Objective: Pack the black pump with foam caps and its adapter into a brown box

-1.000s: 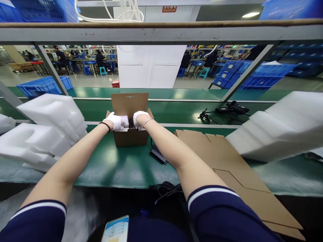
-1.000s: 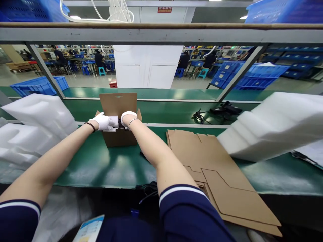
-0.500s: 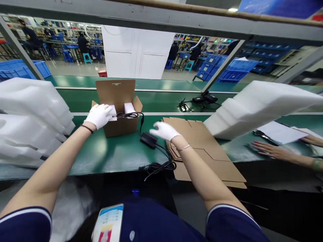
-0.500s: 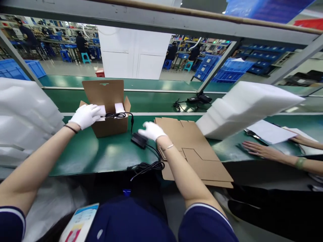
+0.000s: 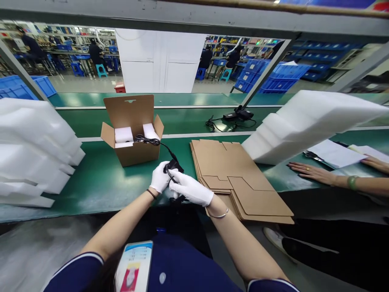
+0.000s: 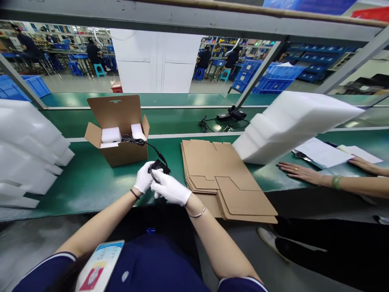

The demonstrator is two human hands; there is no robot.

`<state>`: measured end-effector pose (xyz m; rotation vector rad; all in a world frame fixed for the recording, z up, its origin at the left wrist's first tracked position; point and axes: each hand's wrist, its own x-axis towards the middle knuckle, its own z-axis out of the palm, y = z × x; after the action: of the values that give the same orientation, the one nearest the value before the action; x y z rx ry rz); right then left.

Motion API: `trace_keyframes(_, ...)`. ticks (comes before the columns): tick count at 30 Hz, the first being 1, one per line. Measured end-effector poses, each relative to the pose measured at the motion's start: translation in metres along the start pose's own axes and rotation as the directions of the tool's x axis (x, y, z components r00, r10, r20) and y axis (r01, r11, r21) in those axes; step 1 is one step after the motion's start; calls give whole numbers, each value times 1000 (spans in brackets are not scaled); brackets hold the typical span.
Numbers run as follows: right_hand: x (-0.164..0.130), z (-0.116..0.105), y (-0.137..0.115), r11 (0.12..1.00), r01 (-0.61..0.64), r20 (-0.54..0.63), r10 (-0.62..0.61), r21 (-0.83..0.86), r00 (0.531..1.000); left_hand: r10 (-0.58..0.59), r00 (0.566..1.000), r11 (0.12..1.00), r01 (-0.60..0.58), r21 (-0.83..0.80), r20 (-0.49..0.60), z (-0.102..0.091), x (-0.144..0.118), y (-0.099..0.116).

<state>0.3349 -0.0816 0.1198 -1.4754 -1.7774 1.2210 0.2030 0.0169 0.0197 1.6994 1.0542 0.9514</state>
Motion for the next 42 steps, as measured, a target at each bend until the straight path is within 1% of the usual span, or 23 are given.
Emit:
trace_keyframes(1, 1, 2, -2, 999, -25, -43, 23, -40, 999, -38, 999, 988, 33, -149, -29, -3, 0, 4)
trace_keyframes(3, 6, 1, -2, 985, -120, -213, 91, -127, 973, -139, 989, 874, 99, -477, -49, -11, -4, 11)
trace_keyframes(5, 15, -3, 0, 962, -215, -416, 129, -167, 900, -198, 980, 727, 125, -675, -32, -21, -10, 18)
trace_keyframes(7, 23, -7, 2, 955, -242, -547, 111, -172, 829, -205, 978, 641, 102, -760, -41, -29, -15, 25)
trace_keyframes(10, 31, -12, 6, 938, -214, -633, -6, -272, 774, -181, 977, 579, 16, -815, -110, -36, -22, 35)
trace_keyframes(12, 34, -14, 8, 908, -173, -633, -120, -381, 765, -158, 978, 569, -22, -822, -136, -38, -25, 43)
trace_keyframes(14, 37, -16, 9, 880, -42, -585, -278, -473, 762, -104, 984, 601, -52, -798, -142, -45, -24, 52)
trace_keyframes(16, 39, -20, 7, 861, 121, -528, -408, -494, 745, 26, 992, 703, -104, -704, -120, -65, -14, 63)
trace_keyframes(17, 40, -23, 5, 867, 172, -521, -427, -467, 739, 130, 989, 774, -145, -617, -69, -81, -5, 70)
trace_keyframes(18, 40, -26, 2, 886, 195, -531, -415, -421, 739, 242, 970, 844, -208, -494, 6, -101, 9, 76)
trace_keyframes(19, 40, -31, -3, 908, 205, -551, -389, -366, 738, 335, 933, 901, -279, -332, 127, -123, 25, 83)
trace_keyframes(20, 40, -37, -9, 929, 211, -581, -357, -304, 731, 391, 886, 919, -363, -154, 249, -146, 42, 88)
trace_keyframes(21, 40, -43, -17, 945, 221, -607, -323, -239, 726, 382, 873, 904, -421, 72, 304, -168, 61, 92)
trace_keyframes(22, 41, -51, -27, 955, 238, -620, -297, -179, 727, 316, 883, 849, -426, 313, 346, -187, 78, 93)
trace_keyframes(24, 48, -68, -54, 961, 244, -599, -271, -127, 753, 117, 887, 635, -413, 653, 447, -210, 105, 91)
trace_keyframes(26, 63, -84, -86, 953, 139, -545, -271, -271, 793, -47, 859, 470, -432, 770, 511, -212, 116, 84)
trace_keyframes(27, 73, -89, -102, 906, 50, -510, -281, -419, 813, -78, 843, 435, -451, 779, 532, -206, 116, 80)
trace_keyframes(28, 86, -92, -118, 813, -43, -466, -289, -581, 836, -76, 835, 421, -468, 777, 545, -198, 112, 78)
trace_keyframes(30, 116, -93, -142, 542, -138, -331, -278, -829, 902, -34, 828, 408, -500, 764, 559, -178, 98, 74)
trace_keyframes(32, 148, -88, -155, 305, -71, -144, -225, -950, 964, 8, 825, 385, -523, 760, 565, -162, 80, 74)
trace_keyframes(34, 174, -80, -158, 166, 41, 15, -153, -985, 988, 44, 830, 376, -529, 761, 556, -152, 66, 74)
trace_keyframes(36, 191, -75, -155, 108, 84, 74, -89, -991, 993, 76, 843, 387, -517, 764, 533, -147, 56, 73)
trace_keyframes(42, 197, -58, -156, 55, 44, 42, -43, -997, 998, 97, 871, 389, -478, 788, 481, -141, 49, 65)
